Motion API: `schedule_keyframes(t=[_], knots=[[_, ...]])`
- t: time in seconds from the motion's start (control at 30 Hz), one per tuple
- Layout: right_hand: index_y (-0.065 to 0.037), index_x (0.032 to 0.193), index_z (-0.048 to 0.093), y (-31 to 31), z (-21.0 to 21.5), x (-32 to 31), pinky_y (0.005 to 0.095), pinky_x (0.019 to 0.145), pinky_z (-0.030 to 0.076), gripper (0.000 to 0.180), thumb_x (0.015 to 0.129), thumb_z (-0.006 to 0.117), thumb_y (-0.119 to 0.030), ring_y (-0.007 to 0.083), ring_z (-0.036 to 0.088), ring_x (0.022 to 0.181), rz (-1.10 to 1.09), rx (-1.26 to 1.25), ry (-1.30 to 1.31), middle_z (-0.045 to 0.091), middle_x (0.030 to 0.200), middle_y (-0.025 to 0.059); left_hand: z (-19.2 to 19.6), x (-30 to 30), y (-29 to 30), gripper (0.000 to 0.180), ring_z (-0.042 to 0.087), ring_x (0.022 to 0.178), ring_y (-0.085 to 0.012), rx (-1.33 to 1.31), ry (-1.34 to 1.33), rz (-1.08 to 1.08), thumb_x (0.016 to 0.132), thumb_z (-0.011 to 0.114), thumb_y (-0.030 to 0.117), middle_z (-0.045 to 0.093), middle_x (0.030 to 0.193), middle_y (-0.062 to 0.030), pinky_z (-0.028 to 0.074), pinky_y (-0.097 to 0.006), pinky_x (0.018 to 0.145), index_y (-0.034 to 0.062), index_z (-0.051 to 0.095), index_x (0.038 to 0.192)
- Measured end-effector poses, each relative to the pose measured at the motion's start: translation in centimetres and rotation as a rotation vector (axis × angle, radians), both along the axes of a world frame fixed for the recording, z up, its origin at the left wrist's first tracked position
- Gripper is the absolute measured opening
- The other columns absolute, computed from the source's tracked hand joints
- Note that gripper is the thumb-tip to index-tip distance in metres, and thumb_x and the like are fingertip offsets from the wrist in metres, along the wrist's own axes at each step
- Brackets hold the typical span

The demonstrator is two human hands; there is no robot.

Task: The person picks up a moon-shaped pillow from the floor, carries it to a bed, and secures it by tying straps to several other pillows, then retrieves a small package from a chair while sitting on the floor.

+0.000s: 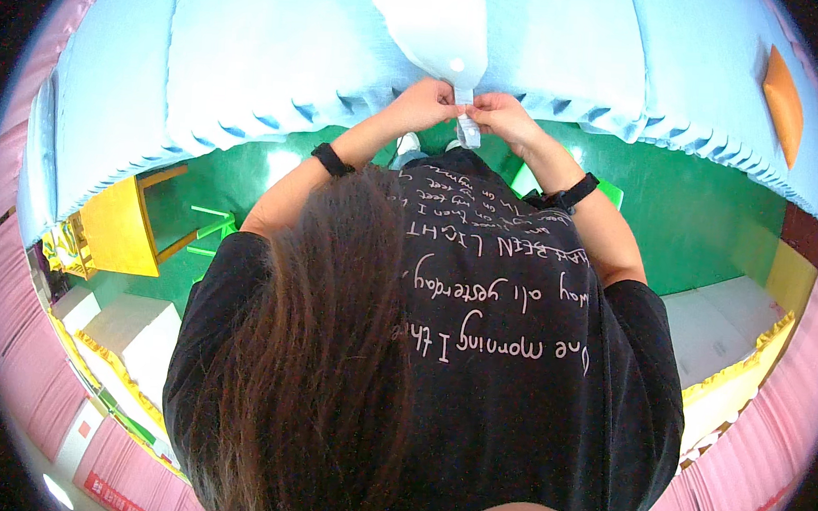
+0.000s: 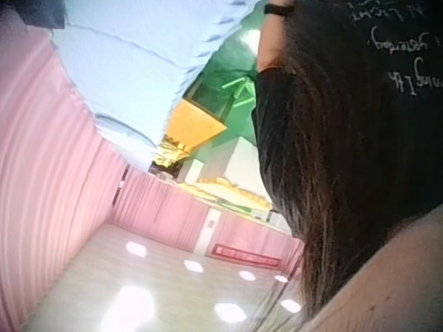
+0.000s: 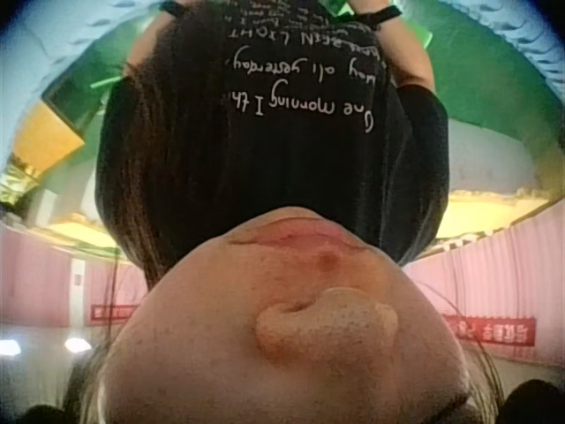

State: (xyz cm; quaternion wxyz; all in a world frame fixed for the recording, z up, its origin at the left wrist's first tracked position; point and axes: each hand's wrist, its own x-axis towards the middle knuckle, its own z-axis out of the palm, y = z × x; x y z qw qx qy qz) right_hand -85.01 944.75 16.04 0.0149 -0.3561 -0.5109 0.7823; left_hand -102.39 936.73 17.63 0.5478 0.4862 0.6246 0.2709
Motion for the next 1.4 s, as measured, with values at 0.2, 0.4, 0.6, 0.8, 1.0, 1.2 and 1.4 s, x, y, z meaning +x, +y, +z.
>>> schedule_keyframes(t=[0.2,0.4,0.6,0.8,1.0,1.2,1.4], knots=[[0.001,0.085,0.062,0.6,1.7,-0.7,0.0254,0.059,0.046,0.022,0.083,0.058,-0.02,0.0111,0.055,0.066,0.143,0.123,-0.055,0.061,0.075,0.0046,-1.4,-1.0,0.0,0.039,0.055,0.063,-0.0132,0.088,-0.041,0.002,0.076,0.063,0.037,0.061,0.07,-0.009,0.043,-0.029,0.055,-0.0015,0.062,0.08],[-0.006,0.09,0.063,1.5,1.4,0.5,0.0222,0.064,0.044,0.02,0.083,0.059,-0.024,0.0068,0.053,0.07,0.188,0.164,0.03,0.061,0.08,-0.0025,2.1,-2.8,1.0,0.059,0.055,0.075,-0.0141,-0.186,-0.353,0.332,0.079,0.053,0.057,0.061,0.09,-0.0048,0.044,-0.026,0.06,0.004,0.058,0.104],[-0.006,0.1,0.06,2.7,2.7,1.9,0.027,0.071,0.047,0.026,0.085,0.057,-0.027,0.0132,0.058,0.083,0.122,0.12,0.026,0.062,0.093,0.0031,2.9,-2.7,2.3,0.046,0.047,0.061,-0.0107,-0.1,-0.363,0.477,0.08,0.059,0.047,0.056,0.076,-0.0012,0.038,-0.024,0.053,0.0055,0.056,0.101],[0.002,0.108,0.053,6.4,4.4,2.0,0.0304,0.074,0.048,0.03,0.09,0.047,-0.02,0.023,0.061,0.091,-0.093,-0.013,0.111,0.06,0.103,0.0144,4.4,-3.8,1.1,0.027,0.035,0.051,-0.0074,-0.056,-0.481,0.573,0.085,0.057,0.027,0.051,0.072,0.0008,0.03,-0.021,0.045,0.0025,0.055,0.095],[0.0,0.107,0.053,10.4,3.7,-0.7,0.0385,0.078,0.048,0.03,0.089,0.047,-0.023,0.0294,0.06,0.091,-0.279,-0.096,0.273,0.06,0.101,0.015,9.9,-5.8,-4.1,0.028,0.039,0.062,-0.0079,0.031,-0.419,0.573,0.087,0.054,0.032,0.053,0.08,0.0018,0.034,-0.022,0.053,0.0051,0.057,0.096],[-0.006,0.125,0.034,12.7,7.3,-7.6,0.044,0.088,0.044,0.048,0.091,0.042,-0.038,0.0309,0.047,0.11,-0.433,-0.286,0.438,0.039,0.128,0.0161,15.4,-5.6,-15.1,0.031,0.045,0.066,-0.0086,0.07,-0.231,0.352,0.088,0.05,0.031,0.055,0.081,0.0001,0.039,-0.023,0.056,0.0036,0.057,0.101],[-0.008,0.127,0.036,10.1,16.3,-11.1,0.0433,0.095,0.039,0.052,0.089,0.042,-0.043,0.0278,0.042,0.115,-0.583,-0.278,0.486,0.04,0.127,0.0125,22.4,-2.8,-25.5,0.034,0.05,0.069,-0.0148,0.135,0.003,0.409,0.089,0.051,0.03,0.059,0.078,-0.006,0.043,-0.031,0.063,-0.0037,0.057,0.096]])
